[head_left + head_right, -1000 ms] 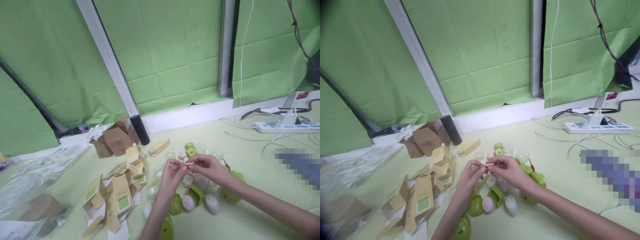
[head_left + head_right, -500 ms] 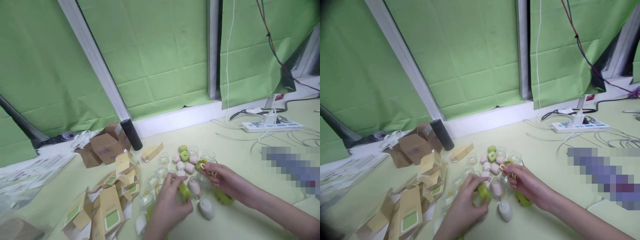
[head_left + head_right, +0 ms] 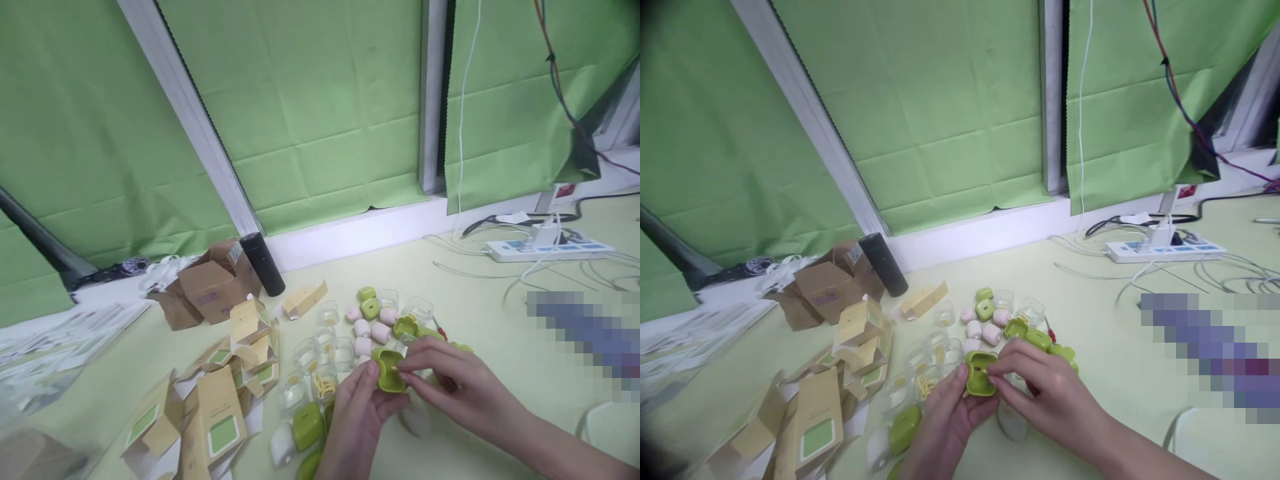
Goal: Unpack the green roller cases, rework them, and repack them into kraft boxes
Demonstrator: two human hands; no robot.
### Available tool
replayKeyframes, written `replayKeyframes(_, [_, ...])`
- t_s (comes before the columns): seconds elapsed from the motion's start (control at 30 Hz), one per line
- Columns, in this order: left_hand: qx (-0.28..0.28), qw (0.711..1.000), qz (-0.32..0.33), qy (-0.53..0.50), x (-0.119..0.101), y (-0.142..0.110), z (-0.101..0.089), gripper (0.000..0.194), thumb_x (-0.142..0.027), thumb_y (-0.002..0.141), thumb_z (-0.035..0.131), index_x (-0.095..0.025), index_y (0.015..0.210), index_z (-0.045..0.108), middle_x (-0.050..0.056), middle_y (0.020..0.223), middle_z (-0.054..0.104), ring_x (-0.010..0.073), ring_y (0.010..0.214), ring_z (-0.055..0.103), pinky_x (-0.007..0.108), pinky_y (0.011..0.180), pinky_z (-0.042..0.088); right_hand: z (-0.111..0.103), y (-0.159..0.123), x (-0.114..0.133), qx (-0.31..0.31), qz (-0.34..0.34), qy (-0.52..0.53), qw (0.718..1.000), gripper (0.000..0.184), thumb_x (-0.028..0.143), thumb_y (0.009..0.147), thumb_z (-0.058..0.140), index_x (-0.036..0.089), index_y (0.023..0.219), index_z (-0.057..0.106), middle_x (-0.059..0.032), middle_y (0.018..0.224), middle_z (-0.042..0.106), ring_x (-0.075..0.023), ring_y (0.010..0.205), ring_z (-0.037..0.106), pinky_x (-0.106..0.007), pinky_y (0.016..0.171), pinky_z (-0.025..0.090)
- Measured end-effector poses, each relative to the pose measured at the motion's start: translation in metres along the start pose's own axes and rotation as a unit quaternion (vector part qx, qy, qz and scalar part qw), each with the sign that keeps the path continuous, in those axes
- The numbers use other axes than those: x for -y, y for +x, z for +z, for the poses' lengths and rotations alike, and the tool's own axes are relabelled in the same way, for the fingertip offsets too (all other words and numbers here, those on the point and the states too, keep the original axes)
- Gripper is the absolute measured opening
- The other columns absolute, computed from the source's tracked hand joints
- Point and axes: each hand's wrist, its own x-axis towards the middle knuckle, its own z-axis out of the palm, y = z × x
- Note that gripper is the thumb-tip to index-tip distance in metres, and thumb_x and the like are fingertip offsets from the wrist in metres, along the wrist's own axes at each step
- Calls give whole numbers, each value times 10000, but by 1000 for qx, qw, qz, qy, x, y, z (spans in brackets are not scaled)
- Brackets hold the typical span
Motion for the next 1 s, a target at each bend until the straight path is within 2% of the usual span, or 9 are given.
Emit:
replayKeyframes(0.1, [5, 999, 10, 33, 3, 0, -2, 340, -405, 772, 690, -94, 904, 721, 103, 887, 730, 160, 811, 651, 274, 760, 521, 2, -2, -1, 6, -56, -95, 994, 157, 184, 927, 477, 231, 983, 616, -56, 876, 672, -162, 743, 653, -261, 591, 479])
replayKeyframes(0.2, [21, 998, 9, 50, 4, -1, 0, 331, -411, 759, 699, -87, 820, 732, 90, 793, 724, 144, 736, 633, 258, 702, 517, 3, -4, -2, 13, -89, -158, 983, 151, 171, 937, 452, 213, 971, 593, -54, 867, 675, -149, 698, 651, -243, 526, 439])
replayKeyframes(0.33, [26, 1000, 2, -9, 5, -3, 4, 309, -388, 784, 673, -113, 915, 728, 114, 970, 722, 180, 837, 647, 305, 778, 509, 4, -6, -2, 4, -119, -249, 961, 167, 171, 944, 425, 200, 921, 588, -49, 824, 682, -135, 560, 613, -257, 459, 365])
replayKeyframes(0.43, [43, 999, -10, -32, 5, -4, 4, 300, -359, 762, 696, -139, 965, 726, 118, 1040, 711, 215, 909, 655, 342, 846, 490, 5, -6, -2, 2, -118, -269, 956, 185, 179, 949, 410, 202, 916, 590, -44, 799, 678, -128, 521, 587, -258, 465, 360])
replayKeyframes(0.5, [42, 999, -10, -1, 6, -4, 3, 332, -363, 726, 734, -143, 975, 728, 121, 1036, 714, 216, 907, 660, 324, 829, 495, 5, -6, -2, 7, -109, -260, 959, 200, 171, 943, 403, 203, 869, 586, -43, 786, 670, -129, 523, 584, -254, 465, 368])
replayKeyframes(0.63, [-9, 998, -3, 61, 7, -2, 1, 351, -390, 630, 806, -147, 877, 750, 92, 898, 748, 191, 819, 672, 284, 753, 522, 2, -5, -1, -4, -99, -234, 967, 214, 144, 916, 413, 206, 783, 569, -39, 740, 656, -133, 507, 573, -258, 449, 373])
replayKeyframes(0.77, [-22, 997, -27, 67, 3, -2, 0, 382, -473, 602, 797, -162, 816, 742, 71, 771, 752, 185, 684, 680, 294, 667, 525, 0, -2, 3, -40, -37, -103, 993, 152, 145, 891, 478, 218, 857, 606, -38, 786, 666, -136, 615, 612, -238, 518, 437])
replayKeyframes(0.87, [-16, 984, 33, 172, 1, -3, -4, 356, -484, 616, 779, -171, 774, 720, 50, 715, 724, 180, 656, 645, 279, 628, 501, 1, 0, 6, -28, 39, -9, 999, 124, 157, 844, 546, 233, 818, 640, -16, 782, 673, -127, 627, 601, -223, 516, 430])
replayKeyframes(1.0, [2, 952, 130, 277, 0, -3, -10, 320, -496, 675, 731, -186, 730, 672, 0, 641, 632, 132, 616, 554, 230, 611, 424, -3, 2, 13, 3, 104, 36, 994, 51, 212, 807, 587, 223, 783, 630, 9, 700, 639, -108, 536, 526, -203, 463, 395])
